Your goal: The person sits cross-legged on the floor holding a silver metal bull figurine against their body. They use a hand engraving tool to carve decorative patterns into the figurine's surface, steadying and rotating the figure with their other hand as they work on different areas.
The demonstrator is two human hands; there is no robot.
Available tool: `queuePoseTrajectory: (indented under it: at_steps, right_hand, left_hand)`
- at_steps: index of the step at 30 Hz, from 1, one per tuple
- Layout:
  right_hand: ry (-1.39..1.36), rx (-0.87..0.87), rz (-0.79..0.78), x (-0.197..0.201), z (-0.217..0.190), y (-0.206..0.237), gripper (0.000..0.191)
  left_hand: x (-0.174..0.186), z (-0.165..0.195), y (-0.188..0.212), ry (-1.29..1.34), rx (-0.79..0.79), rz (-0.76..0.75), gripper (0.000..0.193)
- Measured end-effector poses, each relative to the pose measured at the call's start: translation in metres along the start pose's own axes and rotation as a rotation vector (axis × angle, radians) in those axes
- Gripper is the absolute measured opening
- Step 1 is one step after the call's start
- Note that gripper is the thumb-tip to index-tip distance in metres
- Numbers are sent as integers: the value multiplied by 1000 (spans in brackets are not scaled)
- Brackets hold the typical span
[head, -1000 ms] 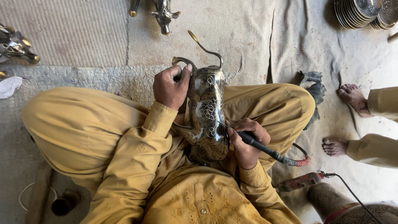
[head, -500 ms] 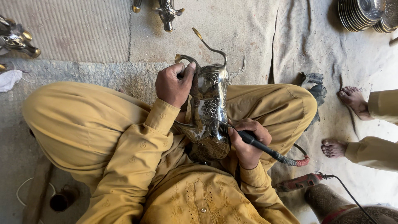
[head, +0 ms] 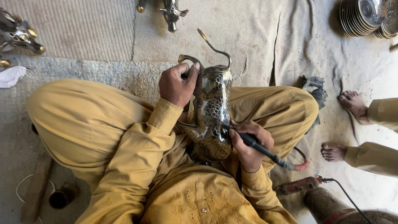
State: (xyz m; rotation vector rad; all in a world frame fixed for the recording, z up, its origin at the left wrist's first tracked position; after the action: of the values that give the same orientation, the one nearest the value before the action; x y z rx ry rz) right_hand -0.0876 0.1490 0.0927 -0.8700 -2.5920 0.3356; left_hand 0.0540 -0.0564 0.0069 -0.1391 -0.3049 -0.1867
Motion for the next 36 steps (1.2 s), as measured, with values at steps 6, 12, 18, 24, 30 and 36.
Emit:
queuePoseTrajectory:
  at_steps: [6, 12, 18, 24, 30, 36]
  right_hand:
    - [73, 119, -114, -8, -21, 0, 14]
    - [102, 66, -60, -6, -15, -2, 15]
    - [31, 116, -95, -8, -18, -4, 14]
    - [107, 89, -119, -11, -26, -5, 12]
    - [153, 91, -114, -12, -27, -7, 12]
    - [115, 95, -123, -9, -26, -6, 13]
  left_hand:
    - [1, 3, 0, -41, -11, 8, 46]
    - [0, 4, 0, -23, -5, -2, 47]
    - [-2, 2, 0, -24, -3, -19, 47]
    - [-4, -1, -1, -42, 7, -16, 49]
    - [-3, 1, 0, -38, -4, -9, 46]
    - [-3, 3, 0, -43, 12, -11, 48]
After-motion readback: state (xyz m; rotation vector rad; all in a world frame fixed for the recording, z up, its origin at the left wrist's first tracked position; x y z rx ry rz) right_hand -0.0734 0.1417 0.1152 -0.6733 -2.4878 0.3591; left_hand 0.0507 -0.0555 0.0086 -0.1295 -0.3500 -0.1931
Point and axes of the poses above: each hand's wrist, its own y-axis away from the middle knuckle, its own x-axis out of the back of the hand, z = x × y, the point moved 5 cm from there along -y, towards the middle knuckle, and after that the axes turned 3 degrees about z, right-handed, at the moved point
